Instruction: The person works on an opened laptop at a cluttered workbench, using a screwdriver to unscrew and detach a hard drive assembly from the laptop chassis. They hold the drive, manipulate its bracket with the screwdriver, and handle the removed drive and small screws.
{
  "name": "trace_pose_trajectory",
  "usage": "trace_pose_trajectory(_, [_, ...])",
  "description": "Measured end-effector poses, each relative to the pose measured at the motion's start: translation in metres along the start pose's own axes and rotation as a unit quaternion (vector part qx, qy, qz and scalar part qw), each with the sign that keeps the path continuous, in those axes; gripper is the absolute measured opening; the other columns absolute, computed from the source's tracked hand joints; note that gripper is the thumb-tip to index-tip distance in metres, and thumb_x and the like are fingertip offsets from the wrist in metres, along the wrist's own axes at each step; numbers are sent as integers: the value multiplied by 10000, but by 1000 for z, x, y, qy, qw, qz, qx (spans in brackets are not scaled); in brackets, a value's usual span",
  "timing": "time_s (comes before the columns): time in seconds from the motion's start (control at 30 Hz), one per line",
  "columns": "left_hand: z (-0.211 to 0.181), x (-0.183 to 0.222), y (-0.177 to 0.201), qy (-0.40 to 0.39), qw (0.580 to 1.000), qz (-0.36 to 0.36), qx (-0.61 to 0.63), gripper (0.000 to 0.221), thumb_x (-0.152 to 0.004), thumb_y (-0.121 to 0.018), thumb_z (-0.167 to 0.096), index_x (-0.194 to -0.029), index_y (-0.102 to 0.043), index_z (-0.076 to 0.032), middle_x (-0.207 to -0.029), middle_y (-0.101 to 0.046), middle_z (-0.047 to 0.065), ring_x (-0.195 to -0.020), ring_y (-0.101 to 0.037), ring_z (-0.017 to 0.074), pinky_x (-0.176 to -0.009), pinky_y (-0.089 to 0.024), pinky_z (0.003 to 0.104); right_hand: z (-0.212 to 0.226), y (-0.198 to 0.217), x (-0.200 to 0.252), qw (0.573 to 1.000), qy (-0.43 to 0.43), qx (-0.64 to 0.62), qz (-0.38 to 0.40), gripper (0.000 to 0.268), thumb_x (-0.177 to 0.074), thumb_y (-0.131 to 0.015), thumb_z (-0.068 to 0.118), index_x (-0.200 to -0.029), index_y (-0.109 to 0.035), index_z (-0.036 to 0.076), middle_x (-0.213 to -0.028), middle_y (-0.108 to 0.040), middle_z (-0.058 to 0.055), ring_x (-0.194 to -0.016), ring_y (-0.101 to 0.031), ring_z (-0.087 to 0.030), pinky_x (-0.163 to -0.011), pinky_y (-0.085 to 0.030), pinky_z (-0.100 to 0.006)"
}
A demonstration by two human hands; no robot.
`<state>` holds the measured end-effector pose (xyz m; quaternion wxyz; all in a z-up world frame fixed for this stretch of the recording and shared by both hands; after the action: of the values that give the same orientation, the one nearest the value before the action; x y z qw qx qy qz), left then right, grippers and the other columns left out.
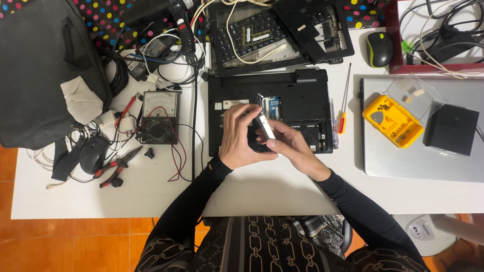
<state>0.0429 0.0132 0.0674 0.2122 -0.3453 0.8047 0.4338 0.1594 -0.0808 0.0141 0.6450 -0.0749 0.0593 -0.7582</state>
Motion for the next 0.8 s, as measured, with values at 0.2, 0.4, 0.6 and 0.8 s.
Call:
trace_pose_trajectory(0.2, [-4, -3, 4, 6, 1000, -1, -16, 1106, -615, -996, -439, -1478, -377, -132, -1426, -429, 108, -1351, -422, 334, -1139, -337, 523, 1, -2, 0, 1000, -8, -17, 4, 599, -984, -646, 277, -1485, -501, -17, -1275, -677, -116, -1109, -671, -188, -997, -539, -360])
trace_pose_trajectory(0.4, [5, 4, -2, -1, 1000, 0, 18, 1139, -633, -1018, -404, -1503, -334, -133, -1462, -421, 150, -1401, -404, 352, -1172, -354, 518, 4, -1, -1, 1000, 5, 14, 11, 602, -1013, -654, 303, -1489, -485, -25, -1293, -673, -124, -1205, -648, -184, -1049, -525, -331])
trace_pose_trajectory(0.6, [2, 0, 5, 23, 1000, -19, 5, 1127, -657, -1028, -442, -1493, -345, -119, -1454, -395, 152, -1399, -385, 350, -1171, -362, 527, 41, 37, 2, 984, 56, 83, -146, 471, -1077, -566, 329, -1438, -599, 28, -1207, -750, -63, -1021, -713, -126, -932, -577, -278])
trace_pose_trajectory(0.8, [14, 3, 4, 31, 998, -42, 44, 1089, -762, -994, -387, -1554, -306, -98, -1521, -368, 157, -1450, -375, 337, -1210, -407, 479, 88, 101, 55, 772, 66, 475, -418, 225, -1043, -682, 254, -1136, -784, 76, -861, -733, -101, -736, -678, -202, -653, -504, -334])
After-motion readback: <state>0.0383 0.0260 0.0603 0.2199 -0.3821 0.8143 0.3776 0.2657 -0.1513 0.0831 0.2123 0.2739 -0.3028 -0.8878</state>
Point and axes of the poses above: each hand's wrist, its own x-axis away from the middle knuckle, its own y-axis out of the back of the hand, z = x × y, the point moved 7 cm from there along -x, towards the middle knuckle
